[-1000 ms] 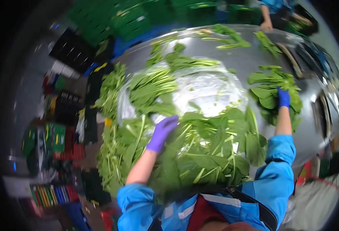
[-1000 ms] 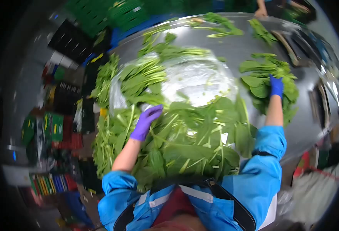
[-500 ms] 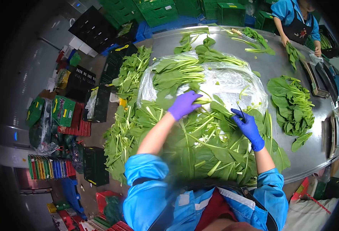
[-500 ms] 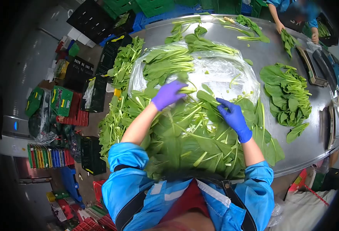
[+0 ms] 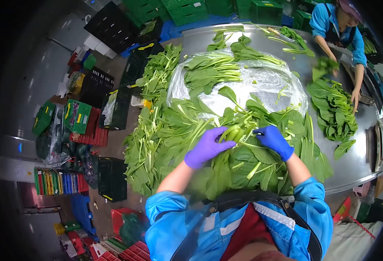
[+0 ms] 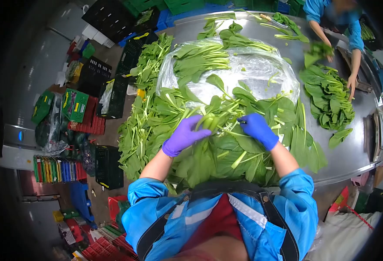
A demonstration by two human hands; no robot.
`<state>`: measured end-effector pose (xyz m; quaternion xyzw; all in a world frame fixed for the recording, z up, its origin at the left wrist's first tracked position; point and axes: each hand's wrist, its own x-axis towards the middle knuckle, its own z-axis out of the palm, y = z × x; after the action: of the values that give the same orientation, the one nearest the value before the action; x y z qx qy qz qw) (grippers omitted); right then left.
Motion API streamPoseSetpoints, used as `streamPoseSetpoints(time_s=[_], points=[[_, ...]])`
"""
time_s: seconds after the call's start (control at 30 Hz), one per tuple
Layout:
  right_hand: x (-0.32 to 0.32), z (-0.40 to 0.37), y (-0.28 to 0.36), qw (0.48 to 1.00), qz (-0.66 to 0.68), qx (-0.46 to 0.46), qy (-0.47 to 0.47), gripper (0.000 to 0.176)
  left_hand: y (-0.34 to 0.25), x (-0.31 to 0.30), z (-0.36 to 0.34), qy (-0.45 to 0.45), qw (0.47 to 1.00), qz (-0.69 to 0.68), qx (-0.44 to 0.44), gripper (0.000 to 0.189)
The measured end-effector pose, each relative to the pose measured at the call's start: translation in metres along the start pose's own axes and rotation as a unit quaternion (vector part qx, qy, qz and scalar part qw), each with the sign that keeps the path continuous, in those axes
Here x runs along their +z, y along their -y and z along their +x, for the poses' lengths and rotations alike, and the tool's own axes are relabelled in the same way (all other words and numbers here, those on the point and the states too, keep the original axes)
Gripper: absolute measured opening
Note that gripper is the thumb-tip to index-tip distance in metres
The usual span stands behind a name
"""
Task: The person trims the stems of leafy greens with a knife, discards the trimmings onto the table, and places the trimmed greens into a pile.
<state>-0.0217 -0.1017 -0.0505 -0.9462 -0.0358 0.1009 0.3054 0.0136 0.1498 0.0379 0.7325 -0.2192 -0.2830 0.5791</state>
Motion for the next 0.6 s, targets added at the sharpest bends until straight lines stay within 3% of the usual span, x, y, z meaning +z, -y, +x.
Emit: streamPoseSetpoints(time_s=[0.03, 0.1, 0.13, 0.17, 0.2, 0.23, 0.27, 0.3, 0.37, 0.4, 0.47, 0.5, 0.53, 0.57, 0.6], points=[[0.0, 0.001, -0.002, 1.0, -0.003, -0.004, 0.0, 0.026, -0.001, -0.001, -0.001, -0.01, 0.999, -0.047, -0.017, 0.048], [-0.016, -0.015, 0.027, 0.942, 0.327, 0.018, -0.073, 0.025, -0.001, 0.007, -0.002, -0.022, 0.997, -0.074, -0.008, 0.045], [-0.033, -0.022, 0.056, 0.913, 0.401, -0.009, -0.078, 0.029, -0.007, 0.012, 0.0, -0.023, 0.998, 0.057, -0.032, 0.043], [-0.03, -0.02, 0.062, 0.913, 0.401, -0.008, -0.081, 0.029, -0.011, 0.017, 0.003, -0.024, 0.98, 0.188, -0.053, 0.04], [-0.025, -0.018, 0.064, 0.926, 0.372, -0.051, -0.046, 0.03, 0.003, 0.022, 0.006, -0.029, 0.983, 0.177, 0.047, 0.033], [-0.022, -0.017, 0.065, 0.935, 0.342, -0.094, -0.011, 0.031, 0.017, 0.02, 0.007, -0.026, 0.983, 0.178, 0.047, 0.033], [-0.035, -0.02, 0.068, 0.946, 0.316, -0.011, 0.071, 0.034, 0.015, 0.015, 0.006, 0.016, 0.997, 0.066, -0.038, 0.03], [-0.033, -0.021, 0.063, 0.946, 0.316, -0.012, 0.071, 0.034, 0.012, 0.009, 0.005, 0.055, 0.99, -0.047, -0.122, 0.028], [-0.023, -0.028, 0.051, 0.89, 0.418, 0.022, 0.18, 0.03, 0.008, -0.015, 0.009, 0.059, 0.987, -0.01, -0.146, 0.024], [-0.028, -0.036, 0.061, 0.837, 0.525, 0.023, 0.149, 0.026, 0.011, -0.028, 0.013, 0.047, 0.985, 0.009, -0.168, 0.027], [-0.019, -0.027, 0.038, 0.834, 0.534, 0.026, 0.139, 0.025, 0.031, -0.041, 0.025, 0.036, 0.98, 0.023, -0.194, 0.03], [-0.016, -0.02, 0.029, 0.831, 0.542, 0.026, 0.123, 0.024, 0.053, -0.046, 0.032, -0.089, 0.959, 0.266, 0.032, 0.034], [-0.02, -0.015, 0.035, 0.848, 0.523, 0.054, 0.07, 0.023, 0.065, -0.049, 0.037, -0.202, 0.816, 0.476, 0.257, 0.037], [-0.022, -0.009, 0.042, 0.847, 0.524, 0.054, 0.068, 0.023, 0.061, -0.036, 0.038, -0.2, 0.816, 0.477, 0.258, 0.037], [-0.022, -0.003, 0.051, 0.854, 0.513, 0.077, 0.035, 0.022, 0.053, -0.008, 0.036, -0.131, 0.903, 0.348, 0.215, 0.04]])
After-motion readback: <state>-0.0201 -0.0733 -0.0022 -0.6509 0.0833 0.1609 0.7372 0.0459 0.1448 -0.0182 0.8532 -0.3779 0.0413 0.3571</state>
